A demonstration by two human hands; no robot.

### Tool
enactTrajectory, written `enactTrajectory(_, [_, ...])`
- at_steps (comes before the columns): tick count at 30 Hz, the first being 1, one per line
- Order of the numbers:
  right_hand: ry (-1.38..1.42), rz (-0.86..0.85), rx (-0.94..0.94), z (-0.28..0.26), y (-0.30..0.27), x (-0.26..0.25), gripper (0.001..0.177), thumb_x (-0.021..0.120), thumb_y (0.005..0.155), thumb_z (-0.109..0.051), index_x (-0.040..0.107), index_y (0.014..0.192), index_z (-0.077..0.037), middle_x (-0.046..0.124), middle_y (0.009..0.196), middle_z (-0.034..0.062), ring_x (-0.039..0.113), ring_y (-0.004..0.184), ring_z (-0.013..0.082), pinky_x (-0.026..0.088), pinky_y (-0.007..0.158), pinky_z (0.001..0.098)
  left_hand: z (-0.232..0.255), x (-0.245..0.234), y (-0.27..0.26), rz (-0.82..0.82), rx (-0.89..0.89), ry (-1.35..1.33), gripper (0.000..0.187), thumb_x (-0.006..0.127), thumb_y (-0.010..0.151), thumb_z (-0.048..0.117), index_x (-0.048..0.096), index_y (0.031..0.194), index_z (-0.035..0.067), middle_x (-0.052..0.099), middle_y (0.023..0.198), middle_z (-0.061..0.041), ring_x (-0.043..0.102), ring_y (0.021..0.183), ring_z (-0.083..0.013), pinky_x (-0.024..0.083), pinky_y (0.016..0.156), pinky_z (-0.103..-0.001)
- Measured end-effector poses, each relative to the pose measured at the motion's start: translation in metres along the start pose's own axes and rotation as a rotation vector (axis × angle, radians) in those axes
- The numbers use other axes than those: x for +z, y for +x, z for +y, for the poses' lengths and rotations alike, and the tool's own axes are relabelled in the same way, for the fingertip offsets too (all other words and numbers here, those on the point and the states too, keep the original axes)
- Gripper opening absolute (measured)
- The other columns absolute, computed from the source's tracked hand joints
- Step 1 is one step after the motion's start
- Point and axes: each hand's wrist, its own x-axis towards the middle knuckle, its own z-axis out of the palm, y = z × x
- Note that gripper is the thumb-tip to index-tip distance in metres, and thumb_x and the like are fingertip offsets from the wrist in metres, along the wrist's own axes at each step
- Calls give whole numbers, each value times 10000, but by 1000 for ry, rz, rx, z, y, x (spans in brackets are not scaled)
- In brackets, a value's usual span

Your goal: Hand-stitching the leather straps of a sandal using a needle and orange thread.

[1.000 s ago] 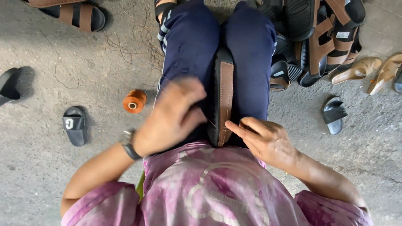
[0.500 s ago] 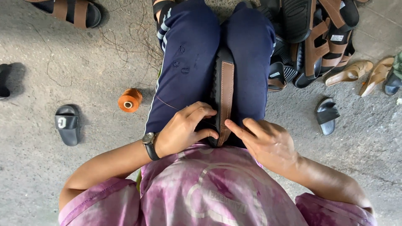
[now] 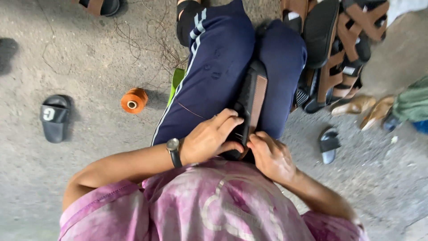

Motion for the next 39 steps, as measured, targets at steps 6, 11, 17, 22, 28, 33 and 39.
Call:
enactTrajectory(6, [89, 0, 111, -4, -4, -14, 285, 709, 927, -203, 707, 1128, -1, 703, 943, 139, 720, 688, 315, 588, 539, 371, 17, -15, -14, 10, -51, -145, 344, 773, 872, 323, 563, 755, 78, 554, 1002, -91, 674, 802, -325, 581, 673, -362])
enactTrajectory(11, [114, 92, 94, -5, -2, -7, 282, 716, 907, -178, 704, 1144, -25, 717, 853, 109, 714, 654, 296, 588, 541, 363, 31, -24, -10, 16, -346, -929, 133, 637, 949, -4, 720, 1044, 39, 661, 914, -129, 753, 808, -241, 618, 753, -362])
enactTrajectory(17, [170, 17, 20, -14, 23, -46, 375, 760, 897, -120, 655, 1251, -56, 694, 1026, 73, 698, 745, 142, 639, 673, 268, 18, -14, -5, -199, -607, -796, 359, 761, 878, 10, 445, 1014, 111, 636, 701, -35, 620, 500, -111, 490, 472, -218])
enactTrajectory(22, [-197, -345, 181, 1, 2, -73, 581, 571, 896, -170, 519, 1420, -417, 527, 1007, -73, 576, 409, 161, 544, 352, 339, 24, 8, 7, -60, -224, -250, 159, 692, 818, 133, 543, 873, 126, 531, 872, -26, 535, 737, -169, 463, 603, -311])
enactTrajectory(28, [-4, -471, 168, 9, 0, -100, 506, 598, 892, -171, 535, 1334, -408, 485, 1300, -44, 598, 464, 99, 559, 367, 240, 34, 18, 8, -113, 80, 75, 138, 629, 947, 117, 643, 1084, 129, 601, 859, -52, 584, 796, -276, 492, 688, -382])
enactTrajectory(33, [162, -141, 63, 2, 9, -68, 196, 593, 969, -181, 663, 1144, -127, 570, 1164, 9, 665, 685, 112, 552, 496, 282, 30, 4, 4, -75, 395, 287, 144, 659, 1015, 167, 655, 884, 107, 485, 810, -27, 481, 717, -228, 398, 515, -348])
enactTrajectory(39, [450, -81, 82, 5, 7, -63, 122, 618, 927, -52, 656, 1041, -34, 722, 994, 73, 737, 689, 149, 643, 609, 252, 31, -7, -8, -137, 456, 257, 178, 553, 1065, 156, 609, 913, 83, 454, 832, -33, 459, 702, -224, 349, 505, -338])
